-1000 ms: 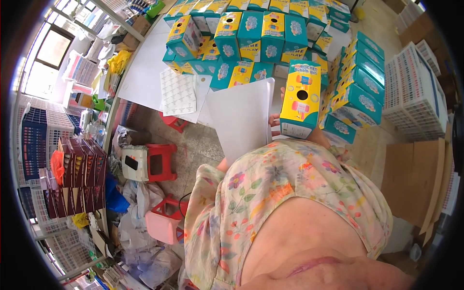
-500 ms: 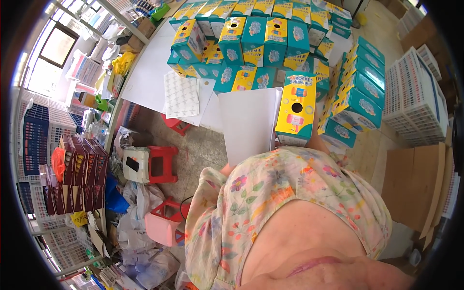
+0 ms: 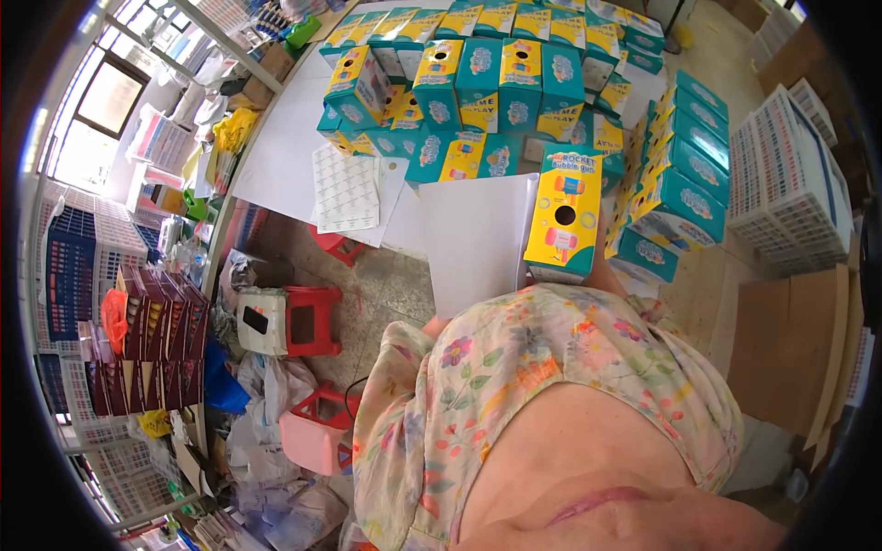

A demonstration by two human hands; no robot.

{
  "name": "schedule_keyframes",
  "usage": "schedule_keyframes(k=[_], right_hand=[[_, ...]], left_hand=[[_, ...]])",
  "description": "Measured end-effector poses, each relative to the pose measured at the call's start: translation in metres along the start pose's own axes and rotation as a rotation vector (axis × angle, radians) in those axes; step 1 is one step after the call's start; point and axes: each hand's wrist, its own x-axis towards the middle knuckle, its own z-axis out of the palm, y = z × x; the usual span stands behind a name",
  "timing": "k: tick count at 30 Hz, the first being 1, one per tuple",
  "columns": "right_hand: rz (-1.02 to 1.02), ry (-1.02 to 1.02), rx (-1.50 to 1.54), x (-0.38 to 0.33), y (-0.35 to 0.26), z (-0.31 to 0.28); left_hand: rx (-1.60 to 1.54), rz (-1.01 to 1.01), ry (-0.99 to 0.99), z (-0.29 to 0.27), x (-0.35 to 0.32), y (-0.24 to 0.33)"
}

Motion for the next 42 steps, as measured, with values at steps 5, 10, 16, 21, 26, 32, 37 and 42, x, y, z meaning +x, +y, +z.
schedule_keyframes(k=[5, 10, 16, 21, 26, 32, 37, 42], right_hand=[[-0.071, 0.061, -0.06, 0.004, 0.0, -0.005], [-0.068, 0.053, -0.08, 0.006, 0.0, -0.006], [-0.082, 0.167, -0.118, 0.002, 0.007, 0.024], [-0.127, 0.078, -0.229, 0.004, 0.005, 0.009], [-0.063, 0.109, -0.137, 0.007, 0.004, 0.001], [-0.037, 0.119, -0.141, 0.005, 0.005, 0.001], [-0.032, 0.135, -0.14, 0.002, 0.004, 0.004], [-0.044, 0.159, -0.136, 0.002, 0.004, 0.005]], left_hand=[[0.007, -0.021, 0.017, -0.006, -0.006, -0.008], [0.017, -0.039, 0.036, -0.012, -0.012, -0.015], [0.032, -0.049, 0.06, -0.023, -0.018, -0.02], [0.046, -0.065, 0.075, -0.031, -0.024, -0.026], [0.063, -0.084, 0.091, -0.042, -0.028, -0.031], [0.088, -0.112, 0.104, -0.057, -0.032, -0.037], [0.112, -0.134, 0.116, -0.07, -0.036, -0.042], [0.131, -0.152, 0.13, -0.085, -0.04, -0.047]])
